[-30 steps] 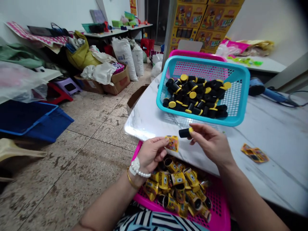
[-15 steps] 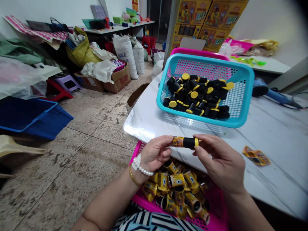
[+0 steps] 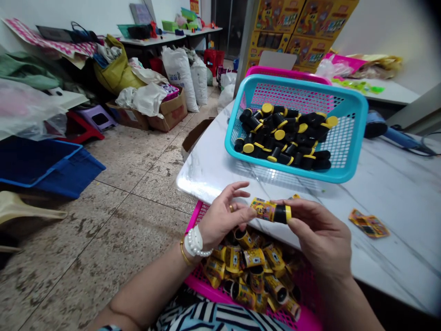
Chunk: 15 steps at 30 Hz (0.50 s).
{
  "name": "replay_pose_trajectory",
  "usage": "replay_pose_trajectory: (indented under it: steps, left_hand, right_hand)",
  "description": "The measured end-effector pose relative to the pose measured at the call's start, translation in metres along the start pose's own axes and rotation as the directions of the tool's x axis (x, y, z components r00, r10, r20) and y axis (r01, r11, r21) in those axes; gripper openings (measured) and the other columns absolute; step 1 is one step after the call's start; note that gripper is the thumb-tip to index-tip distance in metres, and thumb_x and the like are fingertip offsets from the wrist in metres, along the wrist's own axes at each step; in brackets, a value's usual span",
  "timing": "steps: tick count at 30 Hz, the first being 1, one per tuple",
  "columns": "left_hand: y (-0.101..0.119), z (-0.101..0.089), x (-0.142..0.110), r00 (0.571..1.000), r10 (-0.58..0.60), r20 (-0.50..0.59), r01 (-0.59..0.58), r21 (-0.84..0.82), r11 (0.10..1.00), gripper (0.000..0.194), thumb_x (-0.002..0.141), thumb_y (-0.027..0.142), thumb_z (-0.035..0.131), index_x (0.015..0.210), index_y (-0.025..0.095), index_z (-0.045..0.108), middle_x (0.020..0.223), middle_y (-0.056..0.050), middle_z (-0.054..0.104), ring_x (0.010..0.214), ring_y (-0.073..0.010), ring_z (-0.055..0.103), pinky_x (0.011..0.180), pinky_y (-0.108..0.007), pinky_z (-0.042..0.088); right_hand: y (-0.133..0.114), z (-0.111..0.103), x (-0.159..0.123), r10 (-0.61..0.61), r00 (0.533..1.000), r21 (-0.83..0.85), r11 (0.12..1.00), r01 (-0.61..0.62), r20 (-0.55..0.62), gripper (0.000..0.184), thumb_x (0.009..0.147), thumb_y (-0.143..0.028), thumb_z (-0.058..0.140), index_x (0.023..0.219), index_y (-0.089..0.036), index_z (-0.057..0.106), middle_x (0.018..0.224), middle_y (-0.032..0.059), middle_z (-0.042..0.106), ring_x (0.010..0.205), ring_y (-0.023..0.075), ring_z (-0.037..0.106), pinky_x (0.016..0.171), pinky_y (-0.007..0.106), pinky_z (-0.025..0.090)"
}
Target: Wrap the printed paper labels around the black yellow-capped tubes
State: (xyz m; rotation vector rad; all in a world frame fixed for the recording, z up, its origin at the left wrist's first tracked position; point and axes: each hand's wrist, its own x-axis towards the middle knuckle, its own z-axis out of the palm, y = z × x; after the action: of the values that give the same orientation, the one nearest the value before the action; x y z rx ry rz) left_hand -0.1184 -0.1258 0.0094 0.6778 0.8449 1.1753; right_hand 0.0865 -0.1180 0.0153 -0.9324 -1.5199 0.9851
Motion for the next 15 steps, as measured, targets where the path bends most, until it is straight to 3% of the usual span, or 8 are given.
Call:
replay_pose_trajectory:
  steps: [3,5,7,9,12,15]
  left_hand:
    - [0.006,-0.003,0.003,0.976,-0.079,0.204,0.062,0.090,0.994,0.051,0.069,0.029,0.089,0.115,0.017,0.069,0.096,-0.006,0.068,0.075,-0.0120,0.063,0.064,-0.023,0.052]
    - [0.007,-0.001,0.008,0.970,-0.113,0.215,0.087,0.128,0.988,0.038,0.070,0.029,0.087,0.101,0.014,0.072,0.086,-0.004,0.069,0.072,-0.0105,0.062,0.067,-0.023,0.050]
    - [0.004,0.004,0.014,0.975,-0.103,0.198,0.073,0.151,0.986,0.035,0.069,0.029,0.088,0.097,0.014,0.073,0.086,-0.004,0.071,0.074,-0.0109,0.063,0.071,-0.024,0.050]
    - [0.000,0.012,0.021,0.975,-0.079,0.209,0.042,0.177,0.983,0.037,0.068,0.031,0.089,0.097,0.014,0.073,0.085,-0.004,0.071,0.076,-0.0122,0.064,0.074,-0.026,0.050]
    - [-0.004,0.020,0.030,0.960,-0.079,0.270,0.037,0.159,0.987,0.043,0.071,0.036,0.087,0.106,0.016,0.072,0.082,-0.003,0.070,0.070,-0.0120,0.065,0.070,-0.026,0.051]
    - [-0.004,0.017,0.034,0.941,-0.149,0.304,0.121,0.112,0.986,0.049,0.076,0.042,0.081,0.117,0.020,0.067,0.087,-0.004,0.071,0.068,-0.0135,0.067,0.062,-0.025,0.051]
  right_hand:
    - [-0.002,-0.001,0.003,-0.078,0.996,-0.114,0.990,0.083,0.054,0.030,0.084,-0.016,0.074,0.111,-0.031,0.075,0.113,0.0058,0.072,0.101,0.0228,0.071,0.072,0.032,0.063]
    - [-0.002,-0.001,0.003,-0.165,0.980,-0.236,0.954,0.187,0.109,0.036,0.083,-0.013,0.075,0.113,-0.032,0.075,0.112,0.0058,0.068,0.098,0.0218,0.069,0.072,0.034,0.062]
    - [0.001,-0.002,0.001,-0.240,0.959,-0.319,0.906,0.278,0.154,0.040,0.082,-0.011,0.075,0.116,-0.033,0.074,0.108,0.0055,0.068,0.093,0.0208,0.068,0.077,0.037,0.061]
    - [0.006,-0.004,-0.001,-0.263,0.955,-0.343,0.892,0.295,0.138,0.045,0.082,-0.010,0.074,0.121,-0.032,0.071,0.108,0.0059,0.068,0.092,0.0212,0.069,0.077,0.039,0.062]
    - [0.011,-0.010,-0.002,-0.254,0.966,-0.367,0.895,0.253,0.044,0.048,0.082,-0.010,0.075,0.124,-0.031,0.068,0.112,0.0067,0.068,0.095,0.0219,0.069,0.076,0.040,0.063]
    - [0.011,-0.019,0.001,-0.328,0.943,-0.455,0.831,0.321,0.066,0.039,0.079,-0.010,0.078,0.113,-0.029,0.073,0.111,0.0067,0.069,0.100,0.0238,0.068,0.088,0.046,0.060]
